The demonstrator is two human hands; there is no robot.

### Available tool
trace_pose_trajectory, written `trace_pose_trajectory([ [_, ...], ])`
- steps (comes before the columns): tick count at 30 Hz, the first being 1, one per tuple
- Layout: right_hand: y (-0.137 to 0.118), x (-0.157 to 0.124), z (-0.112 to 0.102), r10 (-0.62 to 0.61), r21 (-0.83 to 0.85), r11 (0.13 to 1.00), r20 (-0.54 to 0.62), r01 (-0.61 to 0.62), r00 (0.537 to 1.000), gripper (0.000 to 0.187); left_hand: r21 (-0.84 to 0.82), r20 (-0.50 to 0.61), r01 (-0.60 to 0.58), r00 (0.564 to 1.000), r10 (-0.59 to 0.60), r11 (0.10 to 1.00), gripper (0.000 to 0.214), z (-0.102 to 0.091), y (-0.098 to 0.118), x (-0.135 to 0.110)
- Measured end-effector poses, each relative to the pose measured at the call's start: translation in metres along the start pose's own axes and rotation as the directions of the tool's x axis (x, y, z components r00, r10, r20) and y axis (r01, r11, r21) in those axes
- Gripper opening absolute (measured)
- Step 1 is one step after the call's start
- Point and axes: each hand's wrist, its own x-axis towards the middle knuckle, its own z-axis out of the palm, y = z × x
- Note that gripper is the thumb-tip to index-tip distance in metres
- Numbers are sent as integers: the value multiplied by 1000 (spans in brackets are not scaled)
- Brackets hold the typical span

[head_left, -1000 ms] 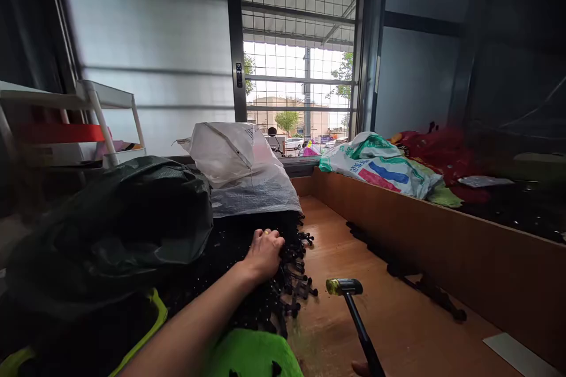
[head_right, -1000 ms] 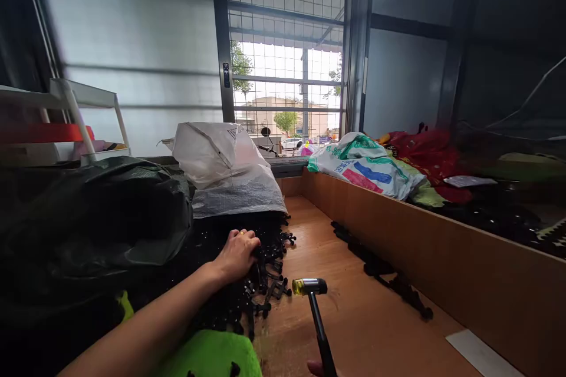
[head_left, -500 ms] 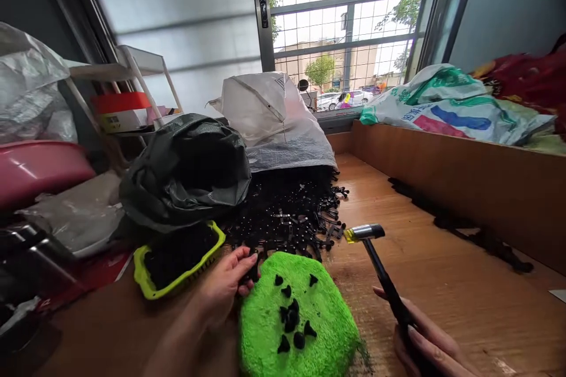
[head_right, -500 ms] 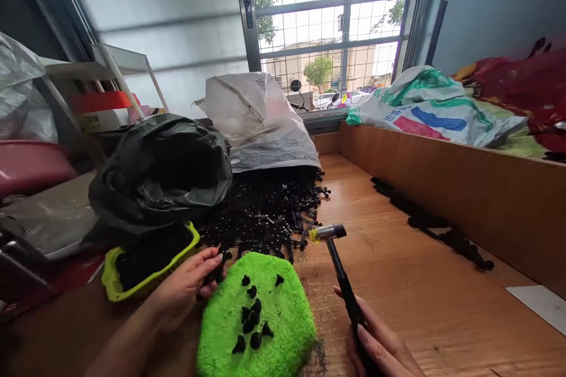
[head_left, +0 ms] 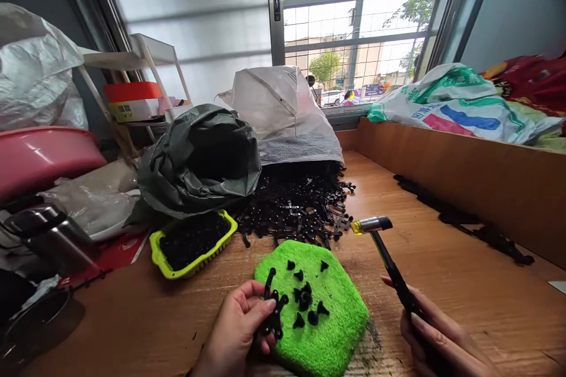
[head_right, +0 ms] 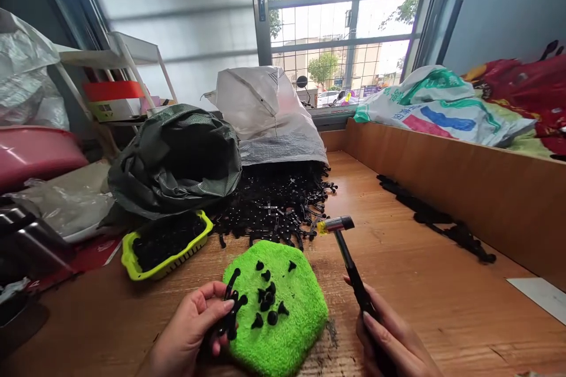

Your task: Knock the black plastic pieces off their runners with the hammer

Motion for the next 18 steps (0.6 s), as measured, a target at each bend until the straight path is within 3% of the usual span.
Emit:
trace_pose_trajectory([
  [4,2,2,-2,-30,-7,999,80,31,996,65,9,-4,4,1000,-4,1000,28,4,-7,-3],
  [10,-3,1,-1,-24,-58,998,72,28,997,61,21,48,10,999,-11,1000,26,10,-5,-3],
  [18,1,2,-4,-20,-46,999,97,25,995,63,28,-4,20,1000,-20,999,29,7,-4,0],
])
